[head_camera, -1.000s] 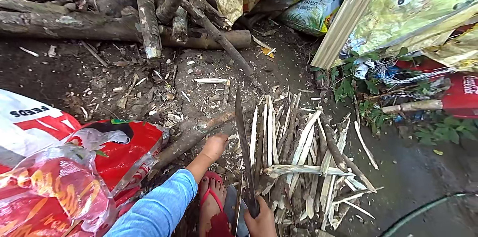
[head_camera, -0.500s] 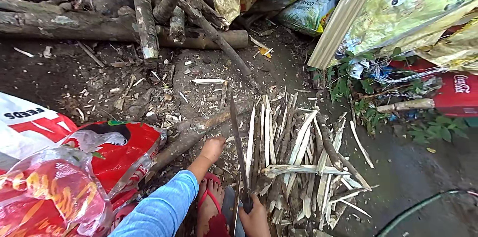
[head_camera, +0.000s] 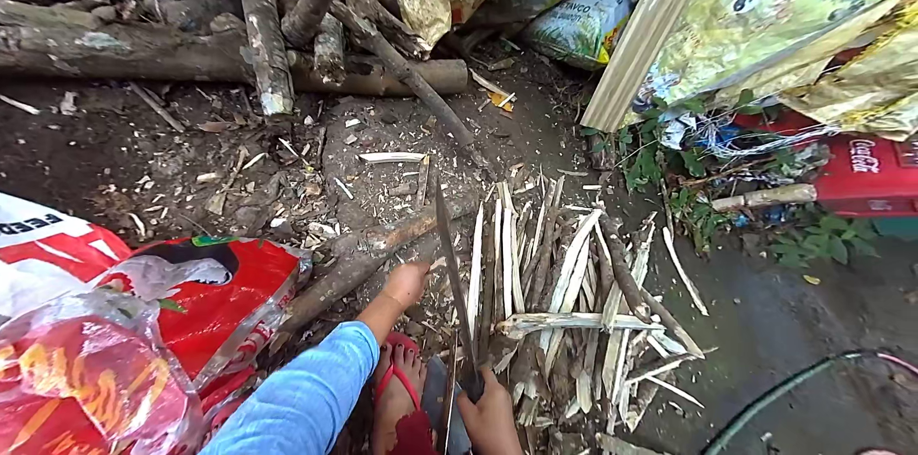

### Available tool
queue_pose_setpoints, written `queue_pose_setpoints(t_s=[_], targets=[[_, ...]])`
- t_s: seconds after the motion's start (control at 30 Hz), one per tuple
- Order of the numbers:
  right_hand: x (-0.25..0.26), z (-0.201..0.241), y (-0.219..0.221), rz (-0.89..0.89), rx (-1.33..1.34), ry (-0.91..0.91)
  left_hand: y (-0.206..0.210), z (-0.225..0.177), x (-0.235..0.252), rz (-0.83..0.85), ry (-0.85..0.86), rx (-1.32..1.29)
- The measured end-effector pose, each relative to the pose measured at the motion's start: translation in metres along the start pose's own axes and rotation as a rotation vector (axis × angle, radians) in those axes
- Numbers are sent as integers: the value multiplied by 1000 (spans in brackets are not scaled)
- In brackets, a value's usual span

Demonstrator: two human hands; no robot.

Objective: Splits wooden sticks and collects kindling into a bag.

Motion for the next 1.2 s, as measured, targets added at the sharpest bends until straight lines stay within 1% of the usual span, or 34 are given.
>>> queue_pose_setpoints(t_s=[0.07, 0.13, 0.2, 0.23, 0.3, 0.37, 0.5, 0.6, 0.67, 0.73, 0.8, 0.93, 1.07, 1.2], targets=[[-9, 2, -3, -44, 20, -55, -12, -9, -9, -33, 32, 1], [-11, 0, 1, -38, -5, -38, -13, -9, -11, -88, 64, -2], [-8, -10, 10, 38, -42, 72, 5, 5, -8, -42, 32, 6], [-5, -11, 10, 38, -39, 81, 8, 7, -4, -9, 14, 31], [1, -10, 2, -9, 13, 20, 2, 0, 3, 66, 1, 72], [-8, -10, -4, -32, 78, -42, -3, -6, -3, 75, 4, 29], [-22, 16, -20, -169, 79, -213, -27, -9, -24, -82, 7, -270], [-26, 32, -28, -216, 27, -241, -31, 8, -39, -187, -71, -388], [-24, 28, -24, -196, 12, -227, -26, 24, -44, -219, -134, -402], [-18, 15, -12, -142, 41, -190, -17, 33, -42, -185, -169, -379], [-15, 1, 0, -92, 115, -129, -10, 38, -36, -116, -211, -341], [-10, -27, 11, -49, 232, -2, 5, 39, -27, 25, -297, -260], [-5, -35, 9, -22, 254, 75, 28, 25, -6, 78, -326, -211], [-7, -35, 9, -34, 309, 66, 49, 6, 12, 192, -376, -18]])
Point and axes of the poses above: each hand's wrist, its own x-axis towards the middle knuckle, its own y-axis out of the palm, z = x × y, the point moved 7 cm from there along x, towards the middle knuckle, and after that the axes turned 8 degrees about x, right-handed, at the moved point
